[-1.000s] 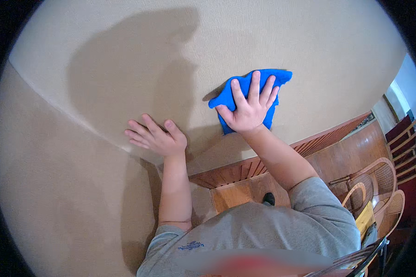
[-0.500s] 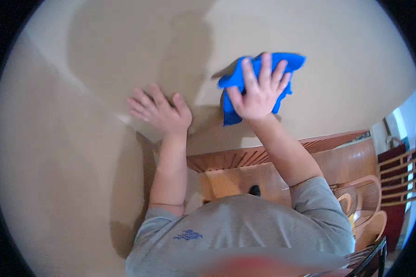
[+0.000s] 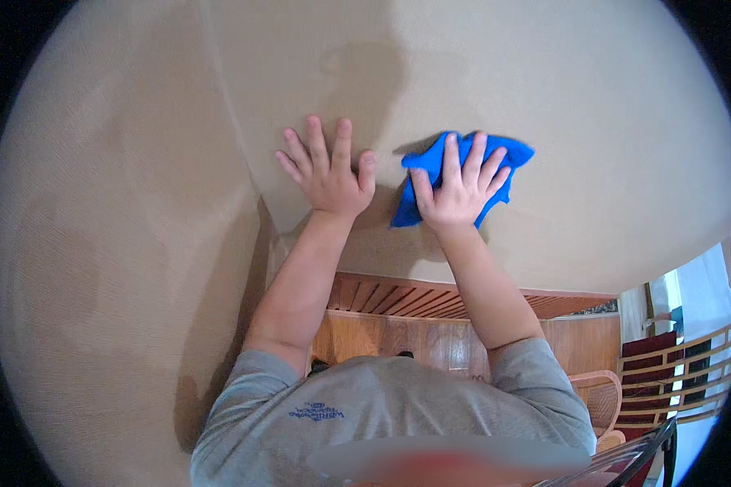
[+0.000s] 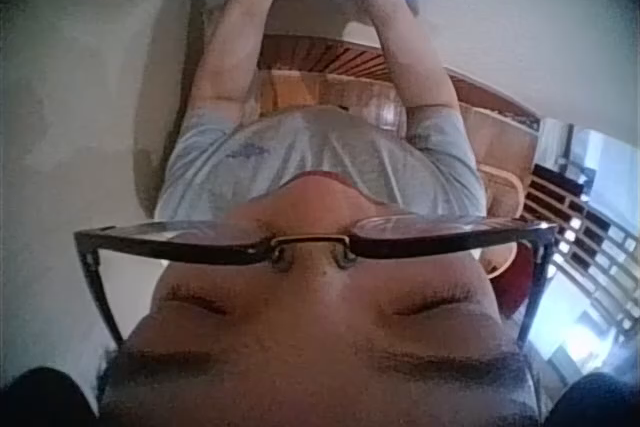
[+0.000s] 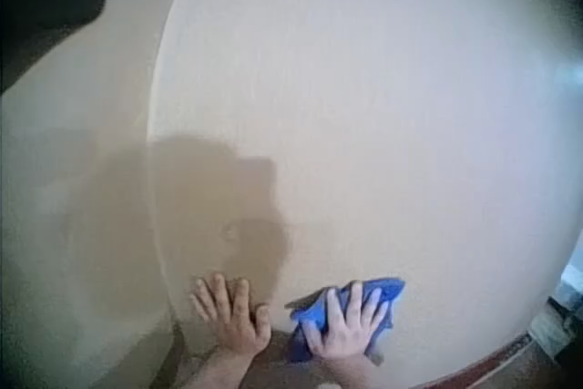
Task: Cleaning a wall surface using a blue cloth.
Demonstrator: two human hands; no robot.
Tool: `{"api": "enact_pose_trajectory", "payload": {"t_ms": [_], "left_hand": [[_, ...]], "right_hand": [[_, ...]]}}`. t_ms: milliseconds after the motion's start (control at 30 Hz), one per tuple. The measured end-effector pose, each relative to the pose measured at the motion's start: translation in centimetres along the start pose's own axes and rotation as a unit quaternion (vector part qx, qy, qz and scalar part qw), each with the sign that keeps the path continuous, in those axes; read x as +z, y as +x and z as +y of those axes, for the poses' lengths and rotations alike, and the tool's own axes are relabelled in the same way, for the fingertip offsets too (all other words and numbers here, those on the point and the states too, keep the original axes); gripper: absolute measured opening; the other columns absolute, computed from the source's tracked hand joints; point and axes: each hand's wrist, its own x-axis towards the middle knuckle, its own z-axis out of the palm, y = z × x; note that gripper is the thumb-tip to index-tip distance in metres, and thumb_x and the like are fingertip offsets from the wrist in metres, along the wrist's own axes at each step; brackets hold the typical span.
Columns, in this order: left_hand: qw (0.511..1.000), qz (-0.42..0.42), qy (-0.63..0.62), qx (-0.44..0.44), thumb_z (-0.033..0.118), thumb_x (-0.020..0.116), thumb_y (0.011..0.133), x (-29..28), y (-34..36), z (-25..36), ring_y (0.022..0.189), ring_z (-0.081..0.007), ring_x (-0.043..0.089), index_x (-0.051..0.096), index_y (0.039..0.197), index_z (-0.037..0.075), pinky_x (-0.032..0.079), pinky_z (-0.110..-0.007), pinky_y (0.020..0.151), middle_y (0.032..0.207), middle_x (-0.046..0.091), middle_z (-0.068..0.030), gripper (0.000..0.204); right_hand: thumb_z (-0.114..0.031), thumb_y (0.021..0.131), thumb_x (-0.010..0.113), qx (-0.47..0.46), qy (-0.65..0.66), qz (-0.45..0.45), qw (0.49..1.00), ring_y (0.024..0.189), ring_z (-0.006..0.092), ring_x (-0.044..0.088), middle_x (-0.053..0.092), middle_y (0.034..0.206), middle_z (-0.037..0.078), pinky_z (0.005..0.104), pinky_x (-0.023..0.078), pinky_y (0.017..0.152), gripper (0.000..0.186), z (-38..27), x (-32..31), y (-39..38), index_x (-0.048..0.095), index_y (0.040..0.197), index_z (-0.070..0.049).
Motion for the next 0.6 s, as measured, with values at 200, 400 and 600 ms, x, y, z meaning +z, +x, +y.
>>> {"api": "enact_pose_trajectory", "payload": {"t_ms": [200, 400, 600], "left_hand": [[0.969, -0.023, -0.236, -0.067, 0.014, 0.051, 0.092, -4.3, 0.2, 3.4, 0.138, -0.0424, 0.026, 0.047, 0.136, 0.007, 0.023, -0.053, 0.110, 0.145, 0.035, -0.0235, 0.044], [0.869, -0.149, -0.463, -0.092, 0.010, 0.059, 0.087, -7.4, -7.1, 11.3, 0.124, -0.0423, 0.046, 0.048, 0.127, -0.004, 0.037, -0.046, 0.103, 0.130, 0.049, -0.0269, 0.043], [0.969, -0.190, -0.143, -0.073, 0.052, 0.051, 0.089, -0.6, -4.4, 16.2, 0.128, -0.0677, 0.005, 0.035, 0.145, 0.026, 0.003, -0.080, 0.095, 0.152, 0.004, -0.0305, 0.064]], "right_hand": [[-0.064, 0.079, 0.057, 0.013, 0.030, -0.048, 0.998, 0.141, 0.0481, 0.010, 0.028, 0.151, 0.020, 0.0614, -0.002, 0.110, 0.067, -0.1, -1.6, -0.2, 0.057, 0.131, -0.023], [-0.048, 0.089, 0.049, -0.001, 0.178, -0.188, 0.966, 0.140, 0.0483, 0.014, 0.023, 0.153, 0.021, 0.0592, 0.006, 0.111, 0.060, 0.9, -6.3, -0.4, 0.046, 0.140, -0.016], [-0.027, 0.082, 0.063, -0.087, 0.336, -0.160, 0.924, 0.131, 0.0443, 0.037, 0.043, 0.139, 0.025, 0.0513, 0.028, 0.107, 0.050, 5.6, -9.7, 1.2, 0.056, 0.126, -0.003]]}}
